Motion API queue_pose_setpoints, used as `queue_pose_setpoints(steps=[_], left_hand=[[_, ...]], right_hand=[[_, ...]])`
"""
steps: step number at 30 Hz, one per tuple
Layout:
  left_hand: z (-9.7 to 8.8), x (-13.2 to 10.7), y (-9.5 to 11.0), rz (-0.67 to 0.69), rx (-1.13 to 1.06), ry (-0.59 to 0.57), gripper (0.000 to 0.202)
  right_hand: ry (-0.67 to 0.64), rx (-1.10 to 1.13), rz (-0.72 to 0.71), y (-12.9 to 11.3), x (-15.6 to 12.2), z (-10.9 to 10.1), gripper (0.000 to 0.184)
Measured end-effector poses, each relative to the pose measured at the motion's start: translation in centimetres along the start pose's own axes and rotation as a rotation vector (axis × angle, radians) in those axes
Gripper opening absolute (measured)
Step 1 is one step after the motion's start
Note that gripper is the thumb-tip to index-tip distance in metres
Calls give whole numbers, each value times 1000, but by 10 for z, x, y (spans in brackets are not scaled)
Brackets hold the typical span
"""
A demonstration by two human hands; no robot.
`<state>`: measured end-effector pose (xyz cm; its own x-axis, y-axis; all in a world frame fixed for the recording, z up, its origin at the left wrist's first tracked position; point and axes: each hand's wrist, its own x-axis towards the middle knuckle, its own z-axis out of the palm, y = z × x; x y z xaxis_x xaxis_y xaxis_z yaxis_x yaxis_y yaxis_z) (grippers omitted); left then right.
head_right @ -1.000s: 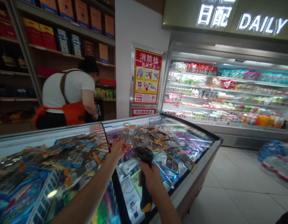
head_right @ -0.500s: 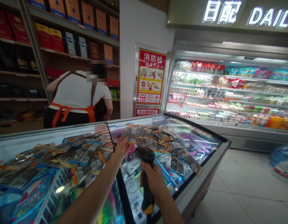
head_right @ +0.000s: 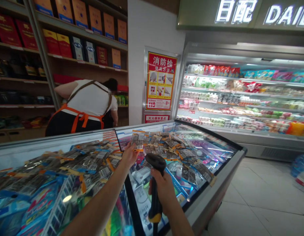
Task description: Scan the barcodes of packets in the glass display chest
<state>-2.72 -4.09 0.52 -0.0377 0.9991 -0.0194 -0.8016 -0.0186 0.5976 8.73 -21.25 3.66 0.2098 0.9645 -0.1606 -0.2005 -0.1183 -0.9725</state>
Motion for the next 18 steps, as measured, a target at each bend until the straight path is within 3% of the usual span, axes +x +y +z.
queue_pose_setpoints(steps=[18], left_hand=[[0,-1,-3,30,82,-18,37]], right_hand=[[-57,-38,13,3,-2,-1,30]])
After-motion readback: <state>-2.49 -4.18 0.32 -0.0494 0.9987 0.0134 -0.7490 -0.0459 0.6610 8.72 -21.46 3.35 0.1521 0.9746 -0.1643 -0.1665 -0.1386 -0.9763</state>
